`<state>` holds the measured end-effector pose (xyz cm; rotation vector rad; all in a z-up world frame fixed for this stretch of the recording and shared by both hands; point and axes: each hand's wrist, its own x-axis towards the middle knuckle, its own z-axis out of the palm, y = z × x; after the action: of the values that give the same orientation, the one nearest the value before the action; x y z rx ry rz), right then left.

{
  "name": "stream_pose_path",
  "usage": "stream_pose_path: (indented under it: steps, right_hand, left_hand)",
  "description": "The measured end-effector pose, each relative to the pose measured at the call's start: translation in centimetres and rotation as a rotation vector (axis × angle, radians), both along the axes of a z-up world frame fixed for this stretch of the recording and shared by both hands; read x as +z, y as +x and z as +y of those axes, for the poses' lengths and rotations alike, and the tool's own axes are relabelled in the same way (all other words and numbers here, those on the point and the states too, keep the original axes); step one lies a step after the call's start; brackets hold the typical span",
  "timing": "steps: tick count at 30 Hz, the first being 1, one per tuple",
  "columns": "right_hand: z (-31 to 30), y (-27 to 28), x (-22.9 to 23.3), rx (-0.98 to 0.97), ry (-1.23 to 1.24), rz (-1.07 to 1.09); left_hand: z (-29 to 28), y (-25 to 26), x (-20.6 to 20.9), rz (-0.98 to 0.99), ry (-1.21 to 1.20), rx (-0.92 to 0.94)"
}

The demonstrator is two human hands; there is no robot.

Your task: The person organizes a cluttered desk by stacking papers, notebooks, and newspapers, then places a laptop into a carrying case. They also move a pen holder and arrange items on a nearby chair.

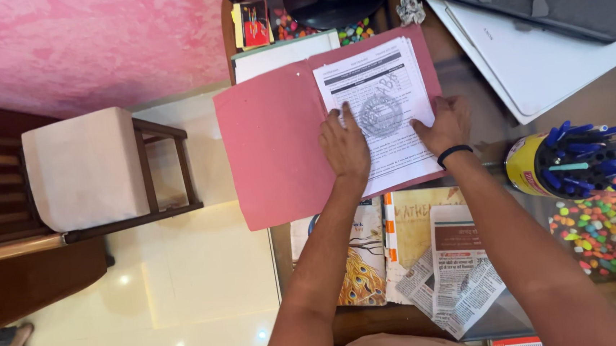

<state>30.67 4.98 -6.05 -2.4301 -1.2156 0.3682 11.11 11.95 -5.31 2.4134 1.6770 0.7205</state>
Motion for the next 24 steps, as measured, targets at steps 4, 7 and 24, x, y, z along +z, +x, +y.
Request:
stream_pose_path:
  steps: [4,7,24]
  right_hand:
    - [-1.0,0.5,-0.1,-0.004,0.038,-0.169]
    - [0.2,2.8,-0.5,-0.098,0.047,0.177]
    - [-3.1,-3.4,19.1,0.167,0.327,0.571]
  left_hand:
    - [-0.8,1.5,-1.8,0.022,-0.294,-0.069]
    - [-1.0,1.6,-1.0,0.084,-0.320,-0.088]
    - [-14.9,-1.5,12.5,-0.730,-0.418,-0.363]
